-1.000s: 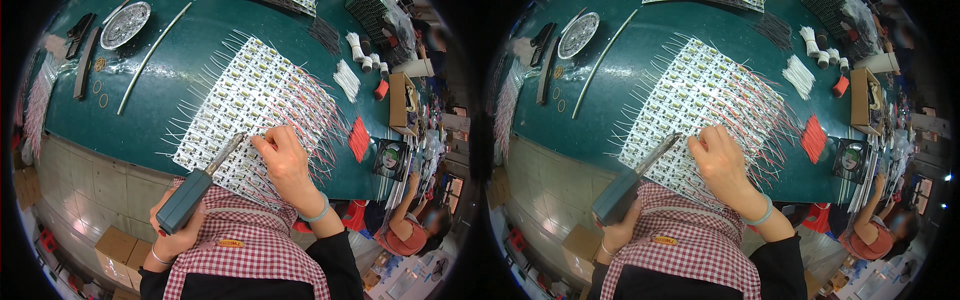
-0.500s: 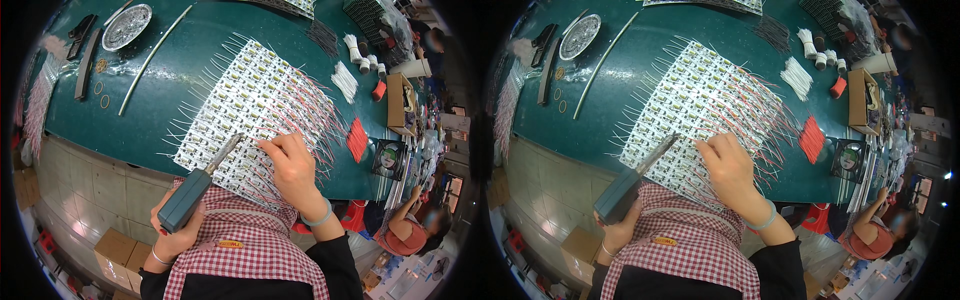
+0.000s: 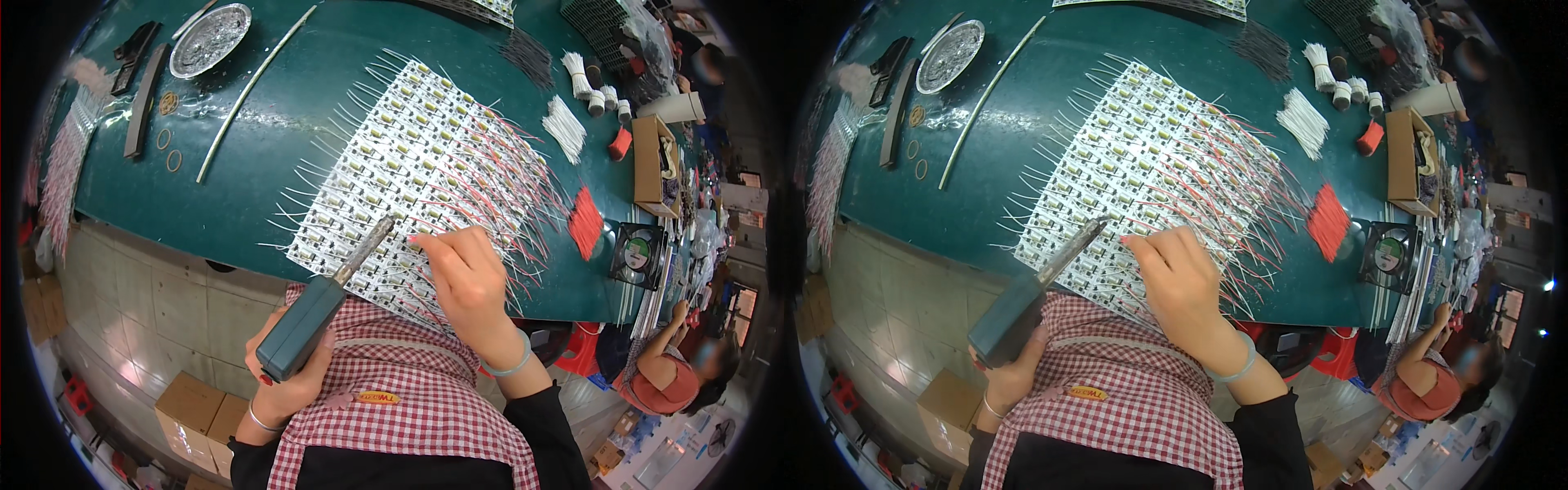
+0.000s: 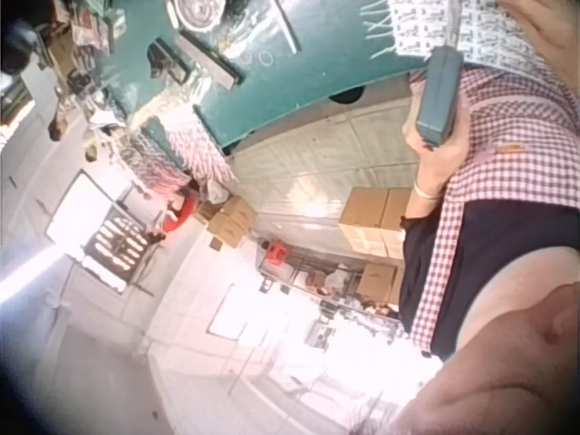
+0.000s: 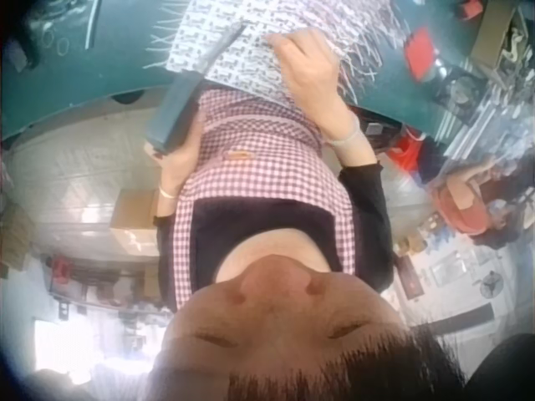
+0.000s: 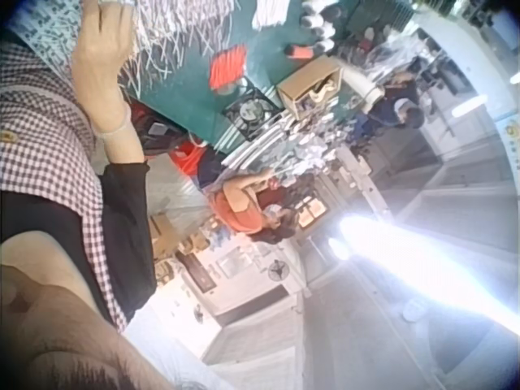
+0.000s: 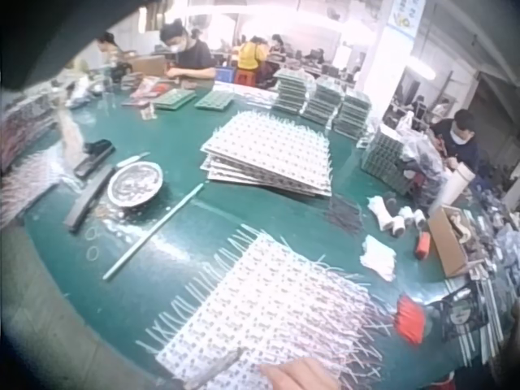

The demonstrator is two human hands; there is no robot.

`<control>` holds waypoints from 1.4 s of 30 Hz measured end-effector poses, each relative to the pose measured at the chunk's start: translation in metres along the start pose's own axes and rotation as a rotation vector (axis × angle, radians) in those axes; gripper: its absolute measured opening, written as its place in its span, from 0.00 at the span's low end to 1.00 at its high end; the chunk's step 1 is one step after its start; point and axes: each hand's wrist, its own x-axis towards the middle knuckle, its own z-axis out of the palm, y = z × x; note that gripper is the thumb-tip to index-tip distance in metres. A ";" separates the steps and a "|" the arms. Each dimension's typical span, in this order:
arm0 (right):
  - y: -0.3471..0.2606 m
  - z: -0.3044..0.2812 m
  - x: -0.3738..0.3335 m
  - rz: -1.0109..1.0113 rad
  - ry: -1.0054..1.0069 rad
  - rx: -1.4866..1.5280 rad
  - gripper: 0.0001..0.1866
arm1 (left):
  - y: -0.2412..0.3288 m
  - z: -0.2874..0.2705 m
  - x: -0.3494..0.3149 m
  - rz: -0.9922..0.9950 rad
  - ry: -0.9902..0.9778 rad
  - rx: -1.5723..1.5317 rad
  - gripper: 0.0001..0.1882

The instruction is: The person uses a soldering iron to attach small wires to a grid of LED components on a circuit board. They repeatedly pick up individual wires from bundles on the table and solder them to specific points on the board, working systematically across the surface.

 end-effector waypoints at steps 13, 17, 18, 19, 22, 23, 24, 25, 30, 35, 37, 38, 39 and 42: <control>0.009 0.015 -0.003 -0.047 -0.110 -0.039 0.20 | -0.008 0.000 -0.005 0.015 0.002 0.001 0.14; 0.009 0.017 -0.005 -0.095 -0.129 -0.117 0.20 | -0.010 0.000 -0.005 0.018 0.007 0.007 0.14; 0.009 0.017 -0.004 -0.096 -0.128 -0.111 0.19 | -0.009 -0.001 -0.004 0.017 0.004 0.009 0.14; 0.009 0.016 -0.004 -0.099 -0.126 -0.105 0.19 | -0.009 -0.001 -0.004 0.019 0.002 0.011 0.14; 0.011 0.018 -0.004 -0.085 -0.084 -0.050 0.19 | -0.008 -0.002 -0.005 0.028 0.003 0.015 0.15; 0.012 0.020 -0.005 -0.076 -0.066 -0.025 0.19 | -0.009 -0.002 -0.005 0.032 0.003 0.016 0.15; 0.012 0.019 -0.005 -0.069 -0.049 -0.011 0.19 | -0.009 -0.001 -0.006 0.033 0.009 0.006 0.15; 0.013 0.019 -0.005 -0.063 -0.032 0.003 0.19 | -0.010 0.000 -0.006 0.034 0.014 -0.004 0.15; 0.009 0.017 -0.003 -0.031 -0.039 0.016 0.18 | -0.008 0.001 -0.007 0.054 0.005 0.021 0.14; 0.007 0.014 0.000 -0.020 -0.068 -0.005 0.17 | -0.006 0.003 -0.003 0.085 0.005 0.064 0.11; 0.007 0.015 0.000 -0.018 -0.072 -0.008 0.17 | -0.005 0.003 -0.002 0.107 0.002 0.065 0.11; 0.007 0.015 0.000 -0.017 -0.075 -0.010 0.17 | -0.005 0.003 -0.002 0.119 0.000 0.065 0.11; 0.007 0.015 0.000 -0.015 -0.078 -0.011 0.16 | -0.006 0.004 -0.002 0.115 0.001 0.064 0.11; 0.006 0.014 0.001 -0.017 -0.084 -0.016 0.16 | -0.007 0.006 -0.002 0.081 0.009 0.046 0.10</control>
